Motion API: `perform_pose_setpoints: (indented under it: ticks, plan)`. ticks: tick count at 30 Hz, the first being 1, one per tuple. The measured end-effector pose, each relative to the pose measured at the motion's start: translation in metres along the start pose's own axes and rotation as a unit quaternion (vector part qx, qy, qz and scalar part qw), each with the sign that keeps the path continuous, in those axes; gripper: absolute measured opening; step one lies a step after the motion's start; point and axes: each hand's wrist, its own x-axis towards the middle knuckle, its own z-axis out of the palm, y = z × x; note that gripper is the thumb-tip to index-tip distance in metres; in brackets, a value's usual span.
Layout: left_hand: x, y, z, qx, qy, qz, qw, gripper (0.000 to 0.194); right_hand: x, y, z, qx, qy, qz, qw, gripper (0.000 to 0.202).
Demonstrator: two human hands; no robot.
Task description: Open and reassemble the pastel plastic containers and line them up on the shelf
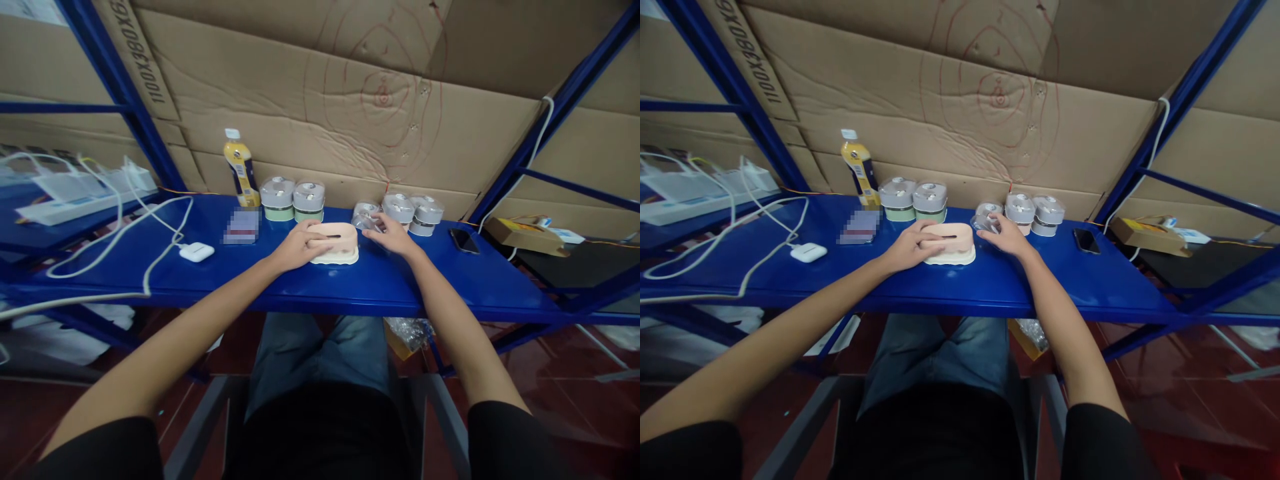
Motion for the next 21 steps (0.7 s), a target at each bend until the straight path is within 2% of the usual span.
perform_pose_setpoints:
  ticks: [5,8,11,15,18,21]
  plan:
    - [0.003,-0.018,-0.006,0.037,0.081,-0.077,0.993,0.047,0.001,-0.001,-0.005,-0.002,0.011,0.01,1.0,0.078]
    - [0.002,-0.021,-0.008,0.039,0.099,-0.109,0.988,0.045,0.0,-0.002,-0.009,-0.002,0.006,0.014,1.0,0.078]
    - [0.0,-0.013,-0.007,0.025,0.085,-0.051,0.995,0.042,-0.002,-0.005,-0.011,0.014,-0.007,-0.022,1.0,0.077]
    - [-0.003,0.001,-0.001,-0.004,0.029,0.014,0.999,0.046,-0.004,-0.02,-0.006,0.056,-0.056,-0.137,0.987,0.079]
    - [-0.004,0.003,0.004,-0.017,0.004,0.014,1.0,0.061,0.0,-0.036,0.006,0.047,-0.091,-0.199,0.975,0.075]
    - [-0.004,-0.001,0.008,-0.03,0.009,-0.025,0.999,0.079,0.01,-0.049,0.018,0.027,-0.119,-0.217,0.969,0.077]
